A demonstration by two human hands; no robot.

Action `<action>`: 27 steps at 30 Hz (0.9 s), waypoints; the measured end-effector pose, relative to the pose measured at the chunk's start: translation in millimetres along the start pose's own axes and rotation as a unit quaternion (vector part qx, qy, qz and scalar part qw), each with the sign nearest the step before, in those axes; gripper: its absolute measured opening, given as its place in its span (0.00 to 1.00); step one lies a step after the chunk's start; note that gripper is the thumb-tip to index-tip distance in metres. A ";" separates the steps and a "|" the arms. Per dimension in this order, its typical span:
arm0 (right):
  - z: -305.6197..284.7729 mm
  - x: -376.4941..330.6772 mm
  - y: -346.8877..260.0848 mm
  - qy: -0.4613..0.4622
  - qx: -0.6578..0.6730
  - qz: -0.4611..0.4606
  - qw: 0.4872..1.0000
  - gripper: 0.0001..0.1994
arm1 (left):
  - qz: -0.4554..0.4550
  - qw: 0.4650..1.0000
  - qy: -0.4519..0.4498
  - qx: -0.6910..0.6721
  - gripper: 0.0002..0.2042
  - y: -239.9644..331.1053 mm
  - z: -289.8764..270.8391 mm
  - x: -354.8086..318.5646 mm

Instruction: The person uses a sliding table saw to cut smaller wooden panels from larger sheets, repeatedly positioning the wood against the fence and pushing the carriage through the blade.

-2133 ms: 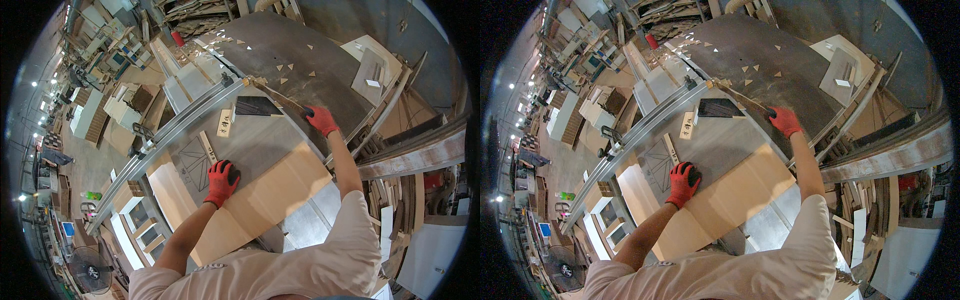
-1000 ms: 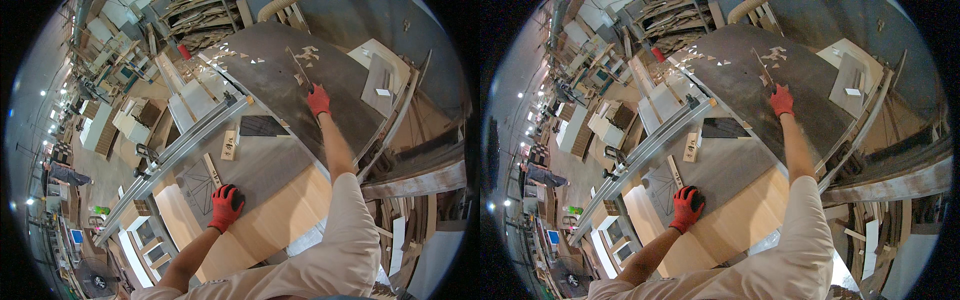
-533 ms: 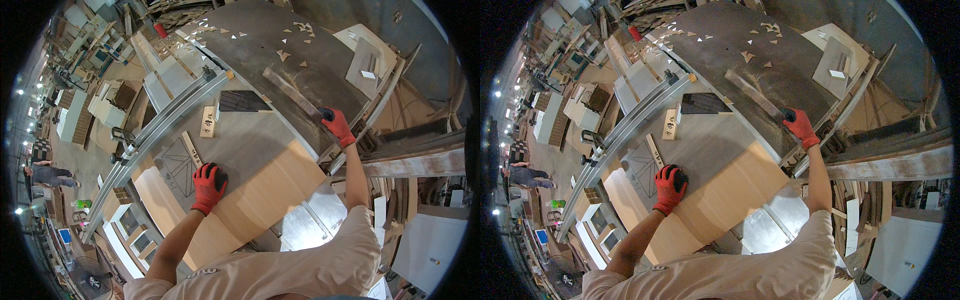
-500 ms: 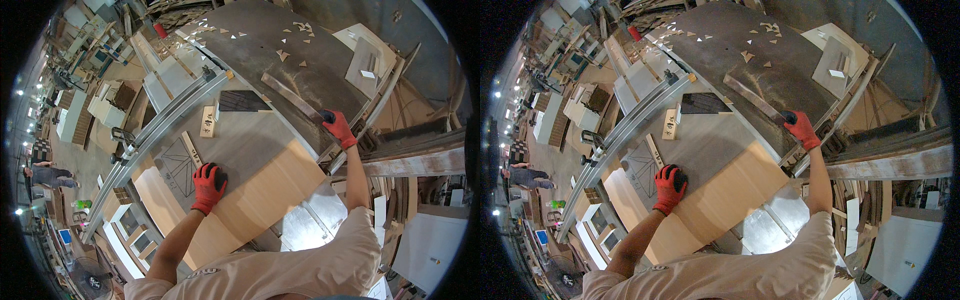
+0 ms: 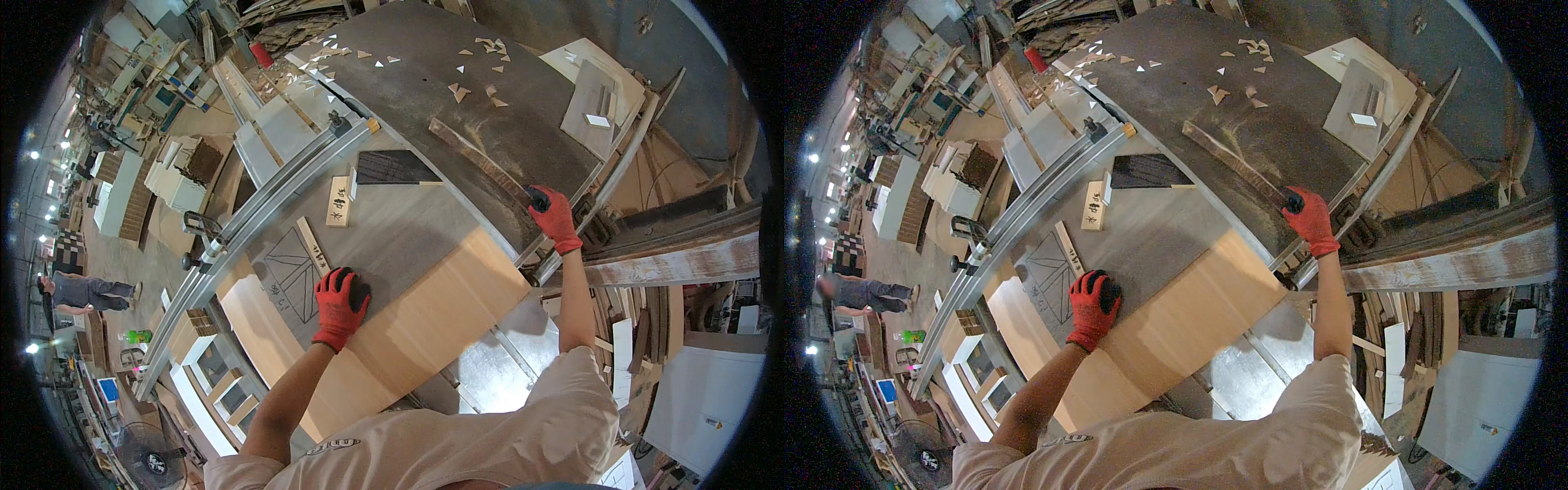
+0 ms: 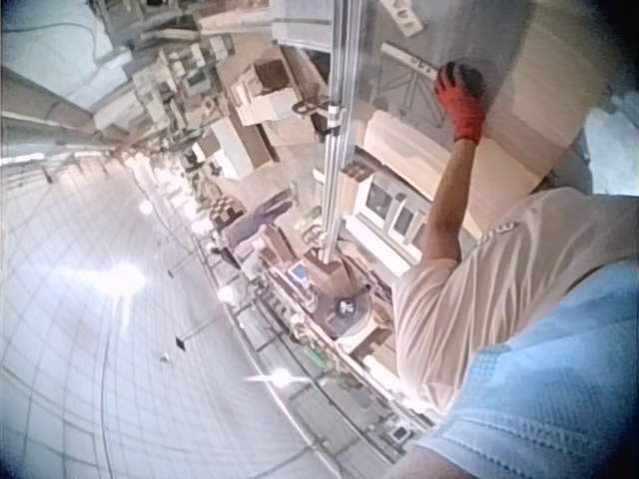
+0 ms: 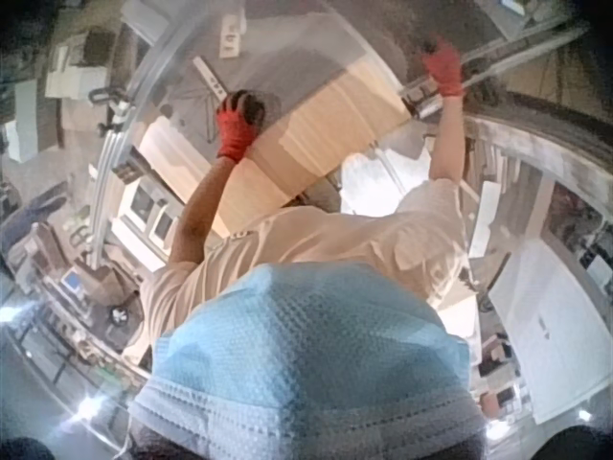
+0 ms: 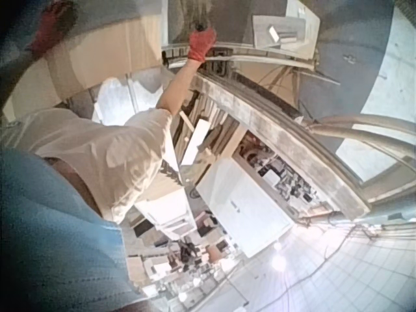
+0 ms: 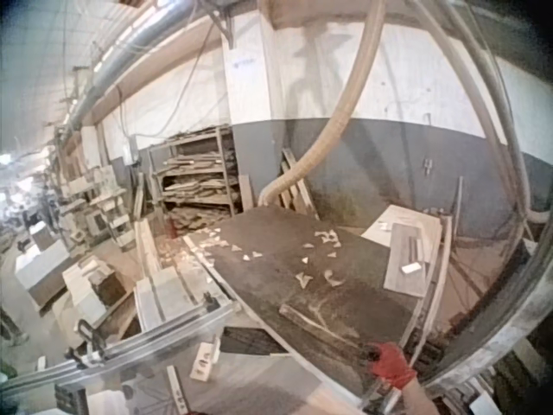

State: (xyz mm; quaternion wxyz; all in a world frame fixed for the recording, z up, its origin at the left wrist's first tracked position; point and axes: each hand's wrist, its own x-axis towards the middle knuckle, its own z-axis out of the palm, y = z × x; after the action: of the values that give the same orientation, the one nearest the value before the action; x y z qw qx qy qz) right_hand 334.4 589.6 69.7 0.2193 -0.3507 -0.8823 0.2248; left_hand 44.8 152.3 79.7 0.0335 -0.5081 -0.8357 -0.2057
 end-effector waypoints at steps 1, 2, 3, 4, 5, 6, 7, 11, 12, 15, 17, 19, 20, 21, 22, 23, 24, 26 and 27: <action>1.4 2.0 -1.3 -0.007 0.002 -0.025 1.000 0.21 | 0.000 1.000 0.001 -0.001 0.24 -0.2 -0.1 -0.3; 2.9 3.8 -1.3 -0.013 0.004 -0.049 0.999 0.21 | -0.001 1.000 -0.001 0.000 0.24 -0.8 -0.9 -0.4; 8.4 7.1 9.2 -0.019 -0.018 -0.047 0.999 0.22 | 0.001 1.000 -0.005 -0.002 0.24 1.1 -1.8 1.7; 19.1 16.4 22.8 -0.026 -0.039 -0.046 0.998 0.22 | 0.002 1.000 -0.008 -0.003 0.24 2.9 -2.8 3.2; 25.5 28.5 33.5 -0.032 -0.062 -0.049 0.996 0.23 | -0.002 1.000 -0.012 -0.003 0.24 3.3 -2.7 3.2; 25.3 43.7 30.3 -0.038 -0.049 -0.022 0.998 0.23 | -0.007 1.000 -0.015 -0.004 0.25 3.6 -2.9 2.6; 28.1 61.7 25.3 -0.045 -0.037 0.004 0.998 0.24 | -0.014 1.000 -0.018 -0.004 0.25 4.0 -2.1 1.3; 43.3 144.6 28.8 0.079 -0.136 0.040 0.987 0.23 | -0.012 1.000 -0.025 0.003 0.26 0.8 -2.0 3.0; 46.8 157.3 23.3 0.080 -0.133 0.051 0.987 0.22 | -0.012 1.000 -0.024 0.006 0.26 1.0 -2.6 2.3; 63.9 191.2 1.7 0.050 -0.112 0.044 0.992 0.22 | -0.018 0.999 -0.031 0.009 0.27 0.4 -5.0 -1.6; 76.8 200.9 -6.2 -0.017 -0.088 -0.008 0.996 0.22 | -0.018 0.999 -0.031 0.007 0.27 0.2 -4.9 0.1; 82.7 211.3 15.4 0.055 -0.150 0.091 0.983 0.22 | 0.004 1.000 -0.030 0.000 0.26 4.6 -6.9 11.2; 89.1 214.4 21.8 0.086 -0.181 0.138 0.970 0.22 | 0.007 0.999 -0.034 -0.004 0.26 4.3 -5.3 13.4; 92.7 214.1 4.8 0.137 -0.136 0.146 0.970 0.22 | -0.001 0.999 -0.033 -0.001 0.26 3.2 -7.7 9.6; 91.4 205.9 -8.1 0.187 -0.089 0.154 0.966 0.22 | -0.006 0.999 -0.031 0.007 0.25 1.2 -5.3 4.8; 87.2 194.2 -31.4 0.233 -0.039 0.158 0.959 0.22 | -0.011 0.999 -0.030 0.005 0.25 1.6 -8.9 -1.0; 81.0 179.9 -52.1 0.257 0.017 0.128 0.958 0.21 | -0.016 1.000 -0.025 0.002 0.25 2.7 -12.5 -4.1; 63.8 134.0 -110.8 0.278 0.211 0.081 0.934 0.16 | -0.031 0.999 -0.020 -0.001 0.24 0.5 -20.0 -13.0; 52.7 102.3 -139.8 0.253 0.324 0.088 0.908 0.15 | -0.013 1.000 -0.018 -0.018 0.24 -2.7 -18.3 -13.0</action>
State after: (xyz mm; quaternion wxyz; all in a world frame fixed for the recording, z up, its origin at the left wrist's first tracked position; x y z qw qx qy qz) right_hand 165.7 558.9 127.8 0.5157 -0.3817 -0.6416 0.4203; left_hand 46.0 133.5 92.1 0.0066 -0.5011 -0.8389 -0.2122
